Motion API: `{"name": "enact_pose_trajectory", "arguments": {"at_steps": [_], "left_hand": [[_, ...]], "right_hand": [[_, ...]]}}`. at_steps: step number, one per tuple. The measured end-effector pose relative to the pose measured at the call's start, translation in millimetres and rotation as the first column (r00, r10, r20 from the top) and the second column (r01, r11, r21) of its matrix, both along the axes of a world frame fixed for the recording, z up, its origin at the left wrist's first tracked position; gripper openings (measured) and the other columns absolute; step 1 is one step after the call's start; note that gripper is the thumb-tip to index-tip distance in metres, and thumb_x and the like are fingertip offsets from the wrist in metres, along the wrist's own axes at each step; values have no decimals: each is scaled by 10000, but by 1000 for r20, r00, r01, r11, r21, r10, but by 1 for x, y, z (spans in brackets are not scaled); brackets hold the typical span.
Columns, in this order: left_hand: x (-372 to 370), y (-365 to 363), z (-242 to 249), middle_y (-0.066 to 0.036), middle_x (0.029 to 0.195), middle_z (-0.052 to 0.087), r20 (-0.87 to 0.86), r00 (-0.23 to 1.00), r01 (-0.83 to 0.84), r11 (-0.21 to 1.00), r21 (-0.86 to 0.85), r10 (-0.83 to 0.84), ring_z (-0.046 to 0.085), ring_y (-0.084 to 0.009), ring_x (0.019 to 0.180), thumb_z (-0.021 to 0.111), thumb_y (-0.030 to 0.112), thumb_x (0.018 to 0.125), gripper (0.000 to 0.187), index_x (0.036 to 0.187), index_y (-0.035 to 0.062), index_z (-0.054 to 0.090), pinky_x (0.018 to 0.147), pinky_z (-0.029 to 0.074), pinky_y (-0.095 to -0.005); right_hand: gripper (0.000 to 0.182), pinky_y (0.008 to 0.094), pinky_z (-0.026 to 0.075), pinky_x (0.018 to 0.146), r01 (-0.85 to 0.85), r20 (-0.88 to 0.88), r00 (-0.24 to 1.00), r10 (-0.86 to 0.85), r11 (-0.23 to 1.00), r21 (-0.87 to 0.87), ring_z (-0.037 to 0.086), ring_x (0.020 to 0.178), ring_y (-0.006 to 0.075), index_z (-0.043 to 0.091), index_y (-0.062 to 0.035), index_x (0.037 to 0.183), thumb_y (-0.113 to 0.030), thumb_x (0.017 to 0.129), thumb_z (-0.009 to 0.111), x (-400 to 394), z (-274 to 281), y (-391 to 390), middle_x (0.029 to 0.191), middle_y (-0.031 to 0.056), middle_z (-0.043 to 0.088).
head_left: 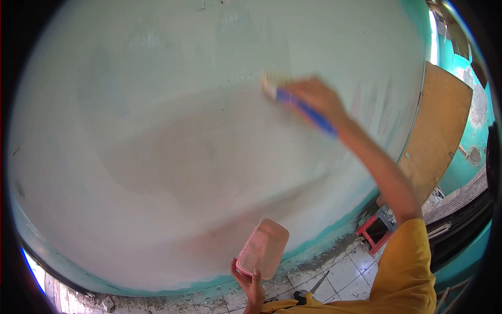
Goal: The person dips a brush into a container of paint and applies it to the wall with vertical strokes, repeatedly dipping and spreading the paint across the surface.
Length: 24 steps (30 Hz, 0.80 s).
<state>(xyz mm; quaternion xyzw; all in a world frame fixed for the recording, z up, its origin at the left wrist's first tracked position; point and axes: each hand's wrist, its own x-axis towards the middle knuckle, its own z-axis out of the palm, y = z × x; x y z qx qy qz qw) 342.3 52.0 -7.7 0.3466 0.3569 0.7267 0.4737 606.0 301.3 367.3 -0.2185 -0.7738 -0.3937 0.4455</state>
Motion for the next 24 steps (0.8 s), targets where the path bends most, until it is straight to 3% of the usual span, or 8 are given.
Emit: {"name": "enact_pose_trajectory", "arguments": {"at_steps": [3, 7, 9, 10, 12, 16, 19, 24], "left_hand": [[-1, 1, -1, -195, 1561, 331, -17, 999, -30, 1000, -4, 29, 350, -314, 1455, 783, 346, 923, 1020, 1614, 52, 93, 1211, 256, -472], [0, 1, -1, -197, 1562, 330, -12, 1000, -22, 1000, 5, 22, 349, -313, 1457, 783, 337, 924, 1016, 1613, 52, 92, 1212, 255, -471], [1, 0, -1, -197, 1562, 332, -23, 1000, -16, 1000, 0, 16, 349, -313, 1457, 783, 338, 924, 1017, 1613, 53, 91, 1213, 254, -470], [3, 0, -1, -197, 1561, 335, -15, 1000, 0, 1000, -4, 0, 349, -312, 1457, 784, 338, 923, 1019, 1614, 55, 91, 1213, 253, -469], [5, 1, -2, -197, 1560, 338, -6, 1000, 15, 1000, -2, -15, 349, -312, 1457, 785, 337, 921, 1021, 1614, 58, 90, 1214, 253, -469], [10, 1, -2, -197, 1560, 342, 7, 1000, 20, 1000, -3, -20, 352, -310, 1455, 786, 334, 919, 1023, 1616, 63, 89, 1213, 254, -468], [8, -1, -4, -196, 1560, 344, 1, 1000, 20, 1000, -23, -20, 356, -311, 1452, 787, 336, 919, 1026, 1617, 64, 86, 1212, 256, -468], [1, 0, -8, -195, 1555, 350, -27, 1000, -4, 1000, -3, 4, 364, -313, 1447, 783, 331, 922, 1020, 1615, 61, 86, 1210, 261, -467]], "right_hand": [[276, 358, 568, 793, 56, 132, 991, -7, 928, -369, 655, 911, 264, 753, -206, 1167, -193, 892, 775, -1, -80, -42, 1070, 11, 699], [355, 340, 560, 769, -64, 105, 984, 142, 841, -537, 658, 849, 240, 767, -252, 1210, -156, 870, 795, 3, -53, -48, 979, 9, 722], [312, 380, 532, 828, 87, 250, 968, 25, 899, -428, 672, 905, 284, 734, -280, 1283, -287, 975, 685, 4, 1, -23, 1073, 48, 749], [308, 409, 538, 875, 179, 276, 960, -54, 873, -453, 684, 965, 304, 745, -221, 1259, -352, 990, 670, 5, 40, -15, 1126, 82, 751], [334, 387, 544, 930, 188, 40, 982, -186, 924, -333, 703, 1053, 288, 754, -110, 1212, -350, 987, 697, -1, 100, -15, 1141, 123, 748], [317, 347, 547, 886, 143, -176, 973, -147, 989, -33, 705, 1037, 284, 753, -107, 1195, -341, 989, 702, -5, 164, -20, 1144, 87, 751], [238, 372, 543, 892, 89, -46, 995, -84, 989, 114, 689, 1018, 284, 790, -190, 1125, -340, 972, 687, -7, 118, -11, 1084, 51, 765], [288, 374, 566, 849, 142, 225, 972, -64, 924, -354, 649, 998, 271, 737, -240, 1218, -247, 930, 735, -5, -56, -44, 1173, 10, 703]]}}
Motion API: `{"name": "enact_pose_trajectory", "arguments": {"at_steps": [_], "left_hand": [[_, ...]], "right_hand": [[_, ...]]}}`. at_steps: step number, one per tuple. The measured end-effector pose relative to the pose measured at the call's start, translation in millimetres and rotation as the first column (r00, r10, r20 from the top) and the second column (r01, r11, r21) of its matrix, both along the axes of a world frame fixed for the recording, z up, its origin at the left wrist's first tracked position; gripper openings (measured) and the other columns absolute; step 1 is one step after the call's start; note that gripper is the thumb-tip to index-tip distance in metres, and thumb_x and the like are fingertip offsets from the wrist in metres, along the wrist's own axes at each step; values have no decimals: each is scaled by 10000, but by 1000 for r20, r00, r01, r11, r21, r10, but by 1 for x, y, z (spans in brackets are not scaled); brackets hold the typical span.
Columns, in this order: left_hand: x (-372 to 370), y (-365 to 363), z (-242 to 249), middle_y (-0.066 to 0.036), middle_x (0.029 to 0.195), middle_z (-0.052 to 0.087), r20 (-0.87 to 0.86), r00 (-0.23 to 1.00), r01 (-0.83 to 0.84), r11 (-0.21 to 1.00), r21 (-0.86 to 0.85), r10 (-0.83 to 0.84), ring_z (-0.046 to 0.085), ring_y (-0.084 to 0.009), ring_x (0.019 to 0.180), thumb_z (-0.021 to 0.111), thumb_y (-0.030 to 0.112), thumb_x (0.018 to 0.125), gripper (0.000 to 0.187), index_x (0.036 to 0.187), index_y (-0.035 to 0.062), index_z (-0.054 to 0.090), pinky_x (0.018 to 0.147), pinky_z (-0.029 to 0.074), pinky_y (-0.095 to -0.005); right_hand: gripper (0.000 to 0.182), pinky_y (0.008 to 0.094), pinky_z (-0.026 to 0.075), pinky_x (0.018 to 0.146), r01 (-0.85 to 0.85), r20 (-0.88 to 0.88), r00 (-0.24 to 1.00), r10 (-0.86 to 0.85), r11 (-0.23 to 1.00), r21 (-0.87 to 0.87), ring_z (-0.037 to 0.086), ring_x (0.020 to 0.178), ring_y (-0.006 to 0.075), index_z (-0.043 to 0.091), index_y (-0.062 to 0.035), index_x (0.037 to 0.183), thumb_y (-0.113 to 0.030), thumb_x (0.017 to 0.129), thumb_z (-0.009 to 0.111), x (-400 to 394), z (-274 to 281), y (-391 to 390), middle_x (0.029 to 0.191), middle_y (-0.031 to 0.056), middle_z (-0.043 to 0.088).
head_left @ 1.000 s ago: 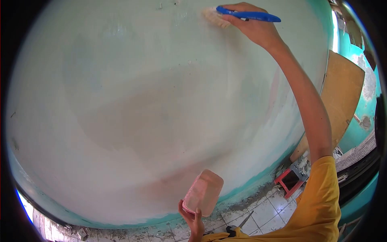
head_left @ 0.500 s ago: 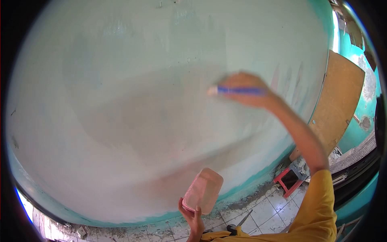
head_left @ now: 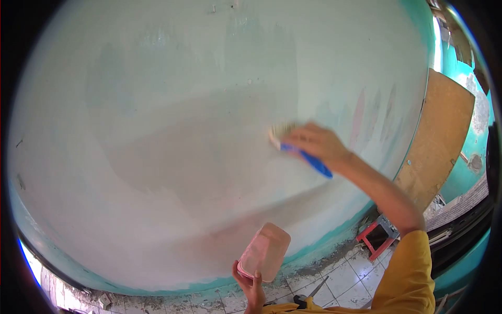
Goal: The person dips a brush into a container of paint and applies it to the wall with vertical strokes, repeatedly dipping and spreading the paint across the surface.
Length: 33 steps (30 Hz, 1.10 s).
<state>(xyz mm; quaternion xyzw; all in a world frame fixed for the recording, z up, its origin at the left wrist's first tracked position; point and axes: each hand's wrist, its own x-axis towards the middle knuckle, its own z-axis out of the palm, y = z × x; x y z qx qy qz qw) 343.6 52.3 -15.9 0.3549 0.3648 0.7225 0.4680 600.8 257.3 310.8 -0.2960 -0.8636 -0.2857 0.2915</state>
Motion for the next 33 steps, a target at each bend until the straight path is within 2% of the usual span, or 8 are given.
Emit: {"name": "enact_pose_trajectory", "arguments": {"at_steps": [4, 11, 16, 24, 28, 30, 32, 33], "left_hand": [[-2, 0, -3, -197, 1550, 355, 21, 1000, -9, 1000, -14, 10, 369, -312, 1444, 777, 314, 925, 1004, 1613, 53, 93, 1207, 264, -464], [6, 2, -1, -198, 1533, 374, 33, 999, 20, 1000, -21, -19, 385, -307, 1432, 783, 311, 917, 1008, 1611, 56, 98, 1201, 274, -464], [6, 0, -3, -198, 1529, 378, 34, 999, 29, 999, -31, -28, 387, -309, 1427, 785, 316, 916, 1010, 1611, 59, 99, 1199, 277, -468], [-2, 1, -2, -198, 1545, 349, 14, 1000, -3, 1000, -27, 3, 369, -310, 1435, 778, 335, 923, 1013, 1610, 48, 91, 1199, 274, -470], [-3, 3, -1, -200, 1551, 338, 6, 1000, -6, 999, -35, 6, 358, -311, 1441, 777, 351, 926, 1017, 1610, 43, 89, 1202, 267, -469], [-2, 2, -5, -200, 1554, 333, -8, 1000, -2, 999, -40, 2, 355, -311, 1442, 775, 352, 928, 1015, 1610, 42, 90, 1203, 266, -468], [0, 3, -8, -200, 1549, 345, -16, 1000, 8, 999, -34, -9, 365, -311, 1437, 772, 345, 933, 1007, 1610, 47, 90, 1201, 270, -468], [1, 2, -5, -200, 1549, 345, -18, 1000, 8, 999, -37, -9, 365, -311, 1437, 772, 345, 933, 1007, 1610, 47, 90, 1201, 270, -468]], "right_hand": [[283, 379, 564, 867, -3, 65, 998, 20, 966, -257, 659, 989, 259, 736, -231, 1230, -244, 948, 721, 5, -4, -9, 1141, 15, 716], [269, 377, 553, 886, 35, -228, 973, 24, 967, 252, 696, 1021, 304, 750, -126, 1204, -273, 983, 705, -1, 178, 27, 1138, 78, 750], [264, 375, 556, 891, 160, -308, 952, -1, 855, 494, 697, 1012, 301, 756, -118, 1185, -254, 959, 733, -1, 188, 29, 1139, 77, 751], [221, 362, 578, 817, -51, -100, 994, 43, 995, -82, 679, 969, 264, 771, -212, 1118, -233, 899, 793, 16, -28, -6, 1075, 12, 745], [260, 361, 557, 905, -171, -119, 981, 155, 976, -139, 698, 1005, 275, 769, -205, 1181, -210, 921, 770, 32, 17, 13, 1141, 32, 750], [244, 375, 546, 928, 117, -88, 986, -143, 960, -254, 697, 1056, 281, 766, -185, 1199, -201, 960, 720, 23, 92, 18, 1163, 53, 752], [240, 375, 535, 941, 36, -297, 953, 60, 951, 306, 692, 1062, 273, 784, -162, 1147, -307, 983, 685, 37, 151, 37, 1118, 37, 770], [240, 375, 535, 941, 37, -300, 952, 59, 952, 304, 692, 1062, 273, 784, -162, 1147, -307, 983, 685, 35, 157, 34, 1118, 37, 770]]}}
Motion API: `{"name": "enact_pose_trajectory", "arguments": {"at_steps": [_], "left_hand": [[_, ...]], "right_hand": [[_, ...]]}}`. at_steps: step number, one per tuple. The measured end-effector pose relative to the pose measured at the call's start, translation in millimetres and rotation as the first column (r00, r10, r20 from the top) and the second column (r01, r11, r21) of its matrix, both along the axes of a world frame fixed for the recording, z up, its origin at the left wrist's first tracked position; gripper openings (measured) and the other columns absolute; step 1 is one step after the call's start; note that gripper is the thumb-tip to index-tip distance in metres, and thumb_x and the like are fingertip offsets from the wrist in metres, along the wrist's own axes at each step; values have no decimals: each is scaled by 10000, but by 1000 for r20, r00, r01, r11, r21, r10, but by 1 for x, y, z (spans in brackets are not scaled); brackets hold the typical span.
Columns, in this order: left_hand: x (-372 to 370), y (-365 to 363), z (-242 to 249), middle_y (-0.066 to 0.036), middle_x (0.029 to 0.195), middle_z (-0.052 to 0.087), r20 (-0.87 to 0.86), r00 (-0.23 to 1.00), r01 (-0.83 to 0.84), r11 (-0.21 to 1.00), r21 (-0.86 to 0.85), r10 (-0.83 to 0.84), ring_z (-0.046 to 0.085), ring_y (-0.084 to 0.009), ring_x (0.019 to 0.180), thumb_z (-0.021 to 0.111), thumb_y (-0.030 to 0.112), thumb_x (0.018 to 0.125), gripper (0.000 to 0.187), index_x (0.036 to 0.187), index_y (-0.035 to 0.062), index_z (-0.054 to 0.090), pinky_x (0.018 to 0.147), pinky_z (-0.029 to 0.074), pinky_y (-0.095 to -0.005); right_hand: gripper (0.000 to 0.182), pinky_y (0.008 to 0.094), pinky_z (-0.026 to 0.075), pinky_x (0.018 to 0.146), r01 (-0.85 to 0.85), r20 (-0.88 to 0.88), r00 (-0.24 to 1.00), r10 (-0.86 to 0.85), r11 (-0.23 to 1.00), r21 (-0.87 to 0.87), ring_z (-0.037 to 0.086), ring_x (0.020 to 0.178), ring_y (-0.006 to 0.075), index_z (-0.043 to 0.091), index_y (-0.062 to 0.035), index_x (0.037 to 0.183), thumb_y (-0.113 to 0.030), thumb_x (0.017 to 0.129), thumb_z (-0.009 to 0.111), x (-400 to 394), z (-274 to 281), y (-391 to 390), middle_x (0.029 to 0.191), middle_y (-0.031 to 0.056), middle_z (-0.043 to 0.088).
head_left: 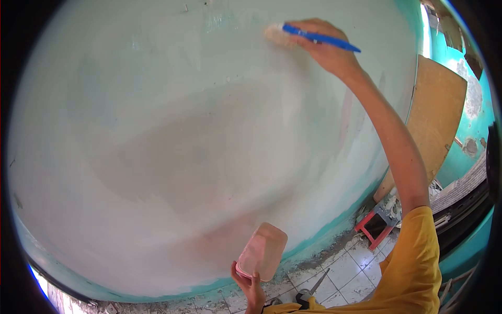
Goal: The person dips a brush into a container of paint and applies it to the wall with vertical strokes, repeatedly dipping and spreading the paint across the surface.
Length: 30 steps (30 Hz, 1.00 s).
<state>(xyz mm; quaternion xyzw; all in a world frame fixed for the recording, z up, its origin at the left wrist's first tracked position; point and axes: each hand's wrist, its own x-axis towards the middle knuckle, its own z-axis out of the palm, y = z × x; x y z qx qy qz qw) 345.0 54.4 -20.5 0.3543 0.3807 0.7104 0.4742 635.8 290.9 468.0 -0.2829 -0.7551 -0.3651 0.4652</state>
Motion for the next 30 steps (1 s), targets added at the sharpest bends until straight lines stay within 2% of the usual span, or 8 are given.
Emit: {"name": "enact_pose_trajectory", "arguments": {"at_steps": [5, 10, 14, 16, 18, 24, 26, 30], "left_hand": [[1, -4, 4, -197, 1530, 379, 52, 998, 35, 999, 3, -36, 387, -308, 1425, 771, 329, 936, 1001, 1614, 70, 82, 1197, 277, -467], [-4, -3, 1, -191, 1535, 369, 28, 999, 30, 1000, -10, -29, 379, -308, 1431, 767, 315, 939, 993, 1614, 68, 82, 1198, 277, -466], [-8, -4, 0, -160, 1564, 350, -40, 998, 49, 999, -6, -49, 365, -287, 1448, 723, 297, 975, 944, 1621, 82, 69, 1211, 272, -463], [-6, -3, 1, -175, 1552, 354, -9, 999, 47, 999, -9, -47, 370, -295, 1441, 741, 293, 960, 959, 1617, 74, 78, 1205, 274, -464], [-4, -2, 2, -190, 1540, 358, 27, 999, 41, 999, -11, -41, 375, -304, 1435, 758, 288, 946, 973, 1613, 66, 86, 1198, 276, -465], [-1, -3, -5, -161, 1568, 350, 26, 998, 66, 998, -13, -65, 364, -289, 1450, 711, 246, 975, 922, 1622, 86, 74, 1213, 268, -467], [-2, -3, -7, -162, 1569, 349, 19, 997, 69, 997, -19, -69, 369, -291, 1447, 712, 243, 974, 921, 1622, 86, 76, 1212, 273, -470], [-6, -1, -5, -165, 1566, 353, 32, 998, 55, 998, -20, -55, 377, -293, 1442, 713, 253, 973, 921, 1620, 87, 79, 1208, 280, -470]], "right_hand": [[263, 382, 534, 929, 31, 59, 998, -33, 999, 32, 679, 1032, 300, 761, -198, 1194, -242, 936, 740, -1, -68, 2, 1164, 49, 748], [378, 337, 579, 793, -2, 155, 985, 70, 917, -400, 660, 928, 268, 738, -246, 1217, -186, 853, 824, 5, -196, -28, 1060, -8, 725], [312, 378, 532, 957, -28, 174, 971, 164, 803, -596, 682, 1017, 258, 756, -238, 1213, -189, 905, 778, 17, -167, -30, 1085, 7, 737], [285, 400, 520, 970, 166, 207, 977, -45, 772, -613, 681, 1064, 294, 763, -226, 1220, -359, 1010, 625, 6, -110, -23, 1152, 55, 752], [357, 433, 512, 982, 245, 175, 966, -190, 893, -378, 675, 1089, 341, 758, -188, 1224, -430, 1018, 596, 5, -51, -16, 1153, 116, 748], [274, 396, 540, 942, -43, -75, 996, 55, 987, 158, 704, 1027, 332, 774, -126, 1169, -314, 987, 691, 4, 16, -2, 1116, 103, 761], [236, 391, 544, 910, 88, 63, 994, -88, 996, 11, 703, 1013, 333, 779, -134, 1149, -270, 977, 693, -6, -25, -2, 1121, 84, 764], [320, 351, 574, 829, -82, 160, 981, 112, 979, -186, 688, 942, 285, 758, -206, 1136, -125, 835, 830, -15, -168, -12, 1091, 22, 738]]}}
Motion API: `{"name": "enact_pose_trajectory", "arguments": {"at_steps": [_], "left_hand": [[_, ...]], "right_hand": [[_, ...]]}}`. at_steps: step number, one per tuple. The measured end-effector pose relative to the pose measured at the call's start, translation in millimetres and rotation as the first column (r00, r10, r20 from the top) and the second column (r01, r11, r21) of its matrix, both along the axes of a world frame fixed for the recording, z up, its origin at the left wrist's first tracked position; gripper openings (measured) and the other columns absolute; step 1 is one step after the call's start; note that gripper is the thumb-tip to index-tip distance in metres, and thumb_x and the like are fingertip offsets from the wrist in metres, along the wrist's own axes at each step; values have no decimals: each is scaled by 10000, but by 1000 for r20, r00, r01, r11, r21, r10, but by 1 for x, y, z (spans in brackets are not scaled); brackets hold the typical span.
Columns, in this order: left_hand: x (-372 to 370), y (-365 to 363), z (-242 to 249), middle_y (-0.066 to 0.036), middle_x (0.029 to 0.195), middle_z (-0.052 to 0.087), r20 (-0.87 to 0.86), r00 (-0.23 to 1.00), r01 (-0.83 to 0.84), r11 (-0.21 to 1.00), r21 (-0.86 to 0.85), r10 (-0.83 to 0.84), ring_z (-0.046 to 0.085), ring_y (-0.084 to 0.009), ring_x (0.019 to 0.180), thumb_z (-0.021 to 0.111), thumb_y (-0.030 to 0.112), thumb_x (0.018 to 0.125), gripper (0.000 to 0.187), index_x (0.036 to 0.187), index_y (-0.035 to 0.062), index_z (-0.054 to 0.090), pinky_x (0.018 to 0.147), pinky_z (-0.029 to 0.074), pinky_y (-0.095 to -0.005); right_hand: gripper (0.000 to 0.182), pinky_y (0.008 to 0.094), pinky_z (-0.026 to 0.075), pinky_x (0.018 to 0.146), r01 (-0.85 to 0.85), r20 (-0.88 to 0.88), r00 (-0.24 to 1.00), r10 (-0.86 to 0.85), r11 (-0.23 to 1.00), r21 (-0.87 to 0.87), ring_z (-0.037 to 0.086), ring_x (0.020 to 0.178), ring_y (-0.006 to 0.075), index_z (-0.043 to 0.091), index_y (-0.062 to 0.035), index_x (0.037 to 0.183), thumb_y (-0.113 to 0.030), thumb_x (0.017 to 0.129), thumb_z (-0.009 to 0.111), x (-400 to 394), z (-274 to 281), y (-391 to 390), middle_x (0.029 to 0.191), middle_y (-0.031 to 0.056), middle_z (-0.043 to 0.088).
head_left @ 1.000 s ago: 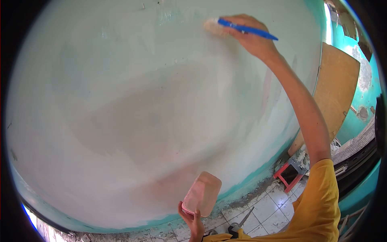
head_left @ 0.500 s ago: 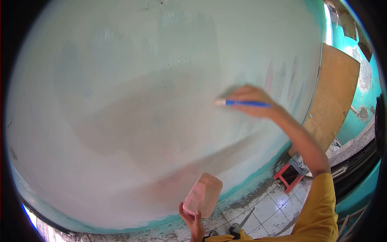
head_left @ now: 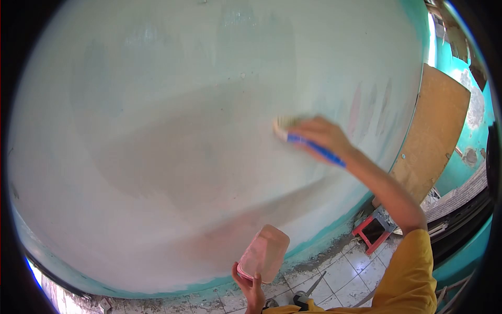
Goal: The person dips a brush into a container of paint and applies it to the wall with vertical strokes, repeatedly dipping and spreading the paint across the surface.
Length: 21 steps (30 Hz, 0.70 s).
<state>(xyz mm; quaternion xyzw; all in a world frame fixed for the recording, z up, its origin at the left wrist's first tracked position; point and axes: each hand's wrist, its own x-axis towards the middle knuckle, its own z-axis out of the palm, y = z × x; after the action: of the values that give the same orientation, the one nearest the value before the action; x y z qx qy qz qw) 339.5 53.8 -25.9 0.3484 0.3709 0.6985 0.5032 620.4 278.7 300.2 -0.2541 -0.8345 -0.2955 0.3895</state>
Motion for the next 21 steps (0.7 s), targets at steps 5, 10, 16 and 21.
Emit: {"name": "enact_pose_trajectory", "arguments": {"at_steps": [5, 10, 16, 21], "left_hand": [[-2, 3, 1, -201, 1549, 361, 23, 999, -33, 999, 17, 33, 371, -312, 1441, 763, 263, 929, 971, 1612, 50, 106, 1209, 262, -463], [-1, 4, 0, -202, 1549, 358, -17, 999, -38, 999, 15, 38, 364, -317, 1446, 766, 268, 925, 974, 1609, 47, 109, 1211, 257, -467], [3, 5, -1, -202, 1555, 345, -6, 1000, -26, 999, 23, 26, 352, -316, 1451, 774, 294, 924, 985, 1608, 45, 110, 1214, 250, -473], [0, 7, -2, -179, 1533, 384, -27, 999, -45, 998, 35, 46, 389, -299, 1428, 745, 326, 950, 962, 1609, 60, 97, 1202, 280, -461]], "right_hand": [[266, 368, 568, 860, 18, 137, 990, 39, 921, -390, 681, 982, 267, 751, -254, 1215, -242, 951, 735, -10, 16, -28, 1084, 0, 733], [273, 383, 538, 945, 151, 9, 989, -150, 987, -51, 695, 1073, 303, 748, -91, 1200, -274, 1009, 678, -28, 166, 1, 1141, 113, 740], [270, 368, 539, 920, 119, -93, 992, -86, 888, 445, 704, 1033, 299, 745, -83, 1197, -264, 1004, 690, -31, 237, 5, 1156, 101, 751], [233, 379, 566, 822, -2, 32, 999, -2, 992, 125, 662, 938, 291, 749, -192, 1137, -213, 905, 763, -31, 65, 6, 1078, 26, 737]]}}
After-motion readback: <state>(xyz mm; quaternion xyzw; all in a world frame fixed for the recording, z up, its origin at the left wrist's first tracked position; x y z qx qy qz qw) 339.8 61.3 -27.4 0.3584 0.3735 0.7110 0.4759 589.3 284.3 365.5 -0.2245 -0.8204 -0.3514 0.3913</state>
